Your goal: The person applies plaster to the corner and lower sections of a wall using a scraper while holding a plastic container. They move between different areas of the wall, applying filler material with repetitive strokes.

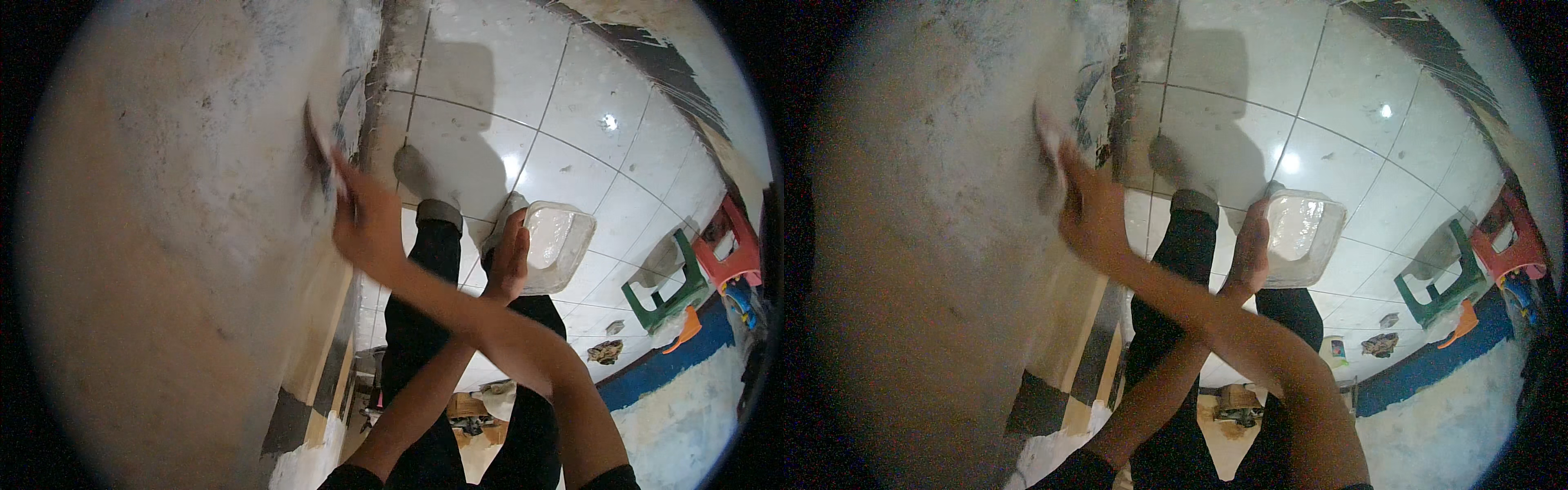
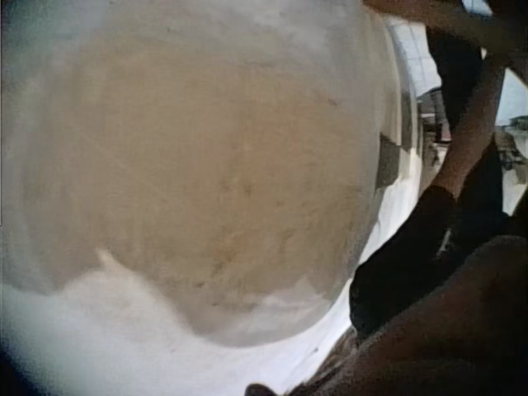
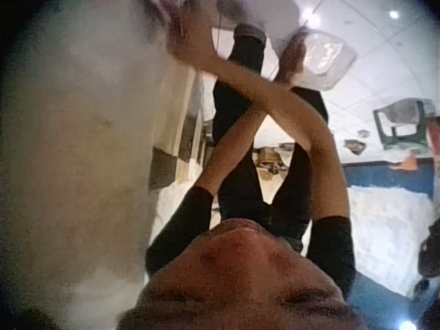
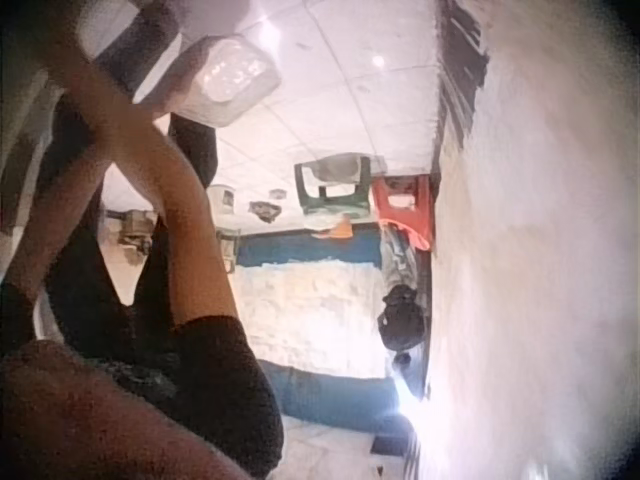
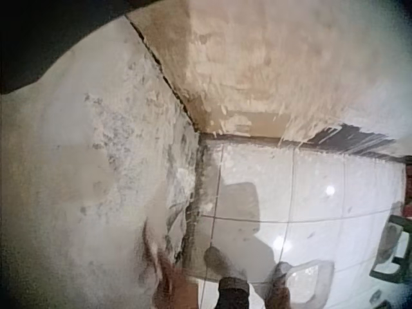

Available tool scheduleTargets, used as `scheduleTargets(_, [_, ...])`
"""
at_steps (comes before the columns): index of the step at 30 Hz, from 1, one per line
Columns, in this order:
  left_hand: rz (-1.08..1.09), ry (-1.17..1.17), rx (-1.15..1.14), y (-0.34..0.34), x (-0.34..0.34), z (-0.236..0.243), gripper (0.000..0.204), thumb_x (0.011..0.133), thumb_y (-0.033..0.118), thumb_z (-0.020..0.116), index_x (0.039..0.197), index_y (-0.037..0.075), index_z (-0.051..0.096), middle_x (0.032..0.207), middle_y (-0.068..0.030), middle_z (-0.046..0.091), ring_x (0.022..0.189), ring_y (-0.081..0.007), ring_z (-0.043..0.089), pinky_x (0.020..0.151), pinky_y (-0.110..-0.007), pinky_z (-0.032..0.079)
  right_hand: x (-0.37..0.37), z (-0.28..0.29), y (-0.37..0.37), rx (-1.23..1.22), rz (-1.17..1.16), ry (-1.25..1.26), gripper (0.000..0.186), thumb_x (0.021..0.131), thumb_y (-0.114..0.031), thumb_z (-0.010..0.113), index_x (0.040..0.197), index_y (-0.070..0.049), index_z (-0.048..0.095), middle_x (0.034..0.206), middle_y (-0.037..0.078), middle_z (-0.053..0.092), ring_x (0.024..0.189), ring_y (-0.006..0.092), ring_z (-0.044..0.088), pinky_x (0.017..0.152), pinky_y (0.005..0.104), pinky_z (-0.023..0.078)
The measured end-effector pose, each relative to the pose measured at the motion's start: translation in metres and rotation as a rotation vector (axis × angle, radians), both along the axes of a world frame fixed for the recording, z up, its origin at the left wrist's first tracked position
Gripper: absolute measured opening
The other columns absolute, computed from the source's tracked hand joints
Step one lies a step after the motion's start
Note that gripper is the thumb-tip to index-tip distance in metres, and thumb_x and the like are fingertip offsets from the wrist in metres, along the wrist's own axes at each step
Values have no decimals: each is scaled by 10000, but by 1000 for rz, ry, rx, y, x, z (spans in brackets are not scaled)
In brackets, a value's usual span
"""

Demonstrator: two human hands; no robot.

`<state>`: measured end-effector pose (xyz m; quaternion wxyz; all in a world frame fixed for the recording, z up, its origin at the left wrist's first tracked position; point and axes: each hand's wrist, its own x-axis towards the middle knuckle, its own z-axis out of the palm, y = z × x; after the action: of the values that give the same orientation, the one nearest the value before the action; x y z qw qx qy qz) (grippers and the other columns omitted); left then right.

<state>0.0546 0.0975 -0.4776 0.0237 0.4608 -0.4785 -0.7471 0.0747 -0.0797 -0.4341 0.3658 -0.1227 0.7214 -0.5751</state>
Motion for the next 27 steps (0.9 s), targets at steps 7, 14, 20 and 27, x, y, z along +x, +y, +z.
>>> scheduleTargets(7, [76, 45, -7, -4, 11, -5, 566, 1011, 441, 271, 1347, -5, 364, 1313, -188, 442, 1241, -271, 397, 1056, -363, 263, 12, -16, 47, 295, 174, -102, 231, 823, -27, 519, 1038, -1, 601, 747, 264, 604, 654, 424, 612, 612, 481, 476])
scheduleTargets(14, [27, 23, -107, 26, -9, -12, 535, 1013, 427, 292, 1350, 17, 355, 1292, -177, 471, 1216, -263, 434, 1041, -365, 305, -67, -161, -21, 297, -115, 203, 121, 733, -21, 548, 808, 28, 629, 719, 250, 589, 686, 429, 577, 610, 486, 433])
scheduleTargets(20, [-4, 31, 95, 10, 10, 2, 590, 1007, 460, 246, 1348, -10, 349, 1303, -206, 439, 1237, -276, 395, 1048, -366, 274, 26, -36, 21, 212, 118, -139, 381, 744, 46, 533, 1117, 8, 603, 826, 276, 603, 706, 442, 592, 639, 472, 465])
scheduleTargets(27, [10, 13, -28, 5, 7, 1, 614, 1000, 488, 236, 1297, -33, 366, 1164, -209, 497, 1060, -278, 488, 956, -370, 343, 42, -13, 75, 238, 104, -288, 371, 835, 12, 450, 1181, -6, 585, 847, 294, 621, 781, 428, 636, 678, 435, 497])
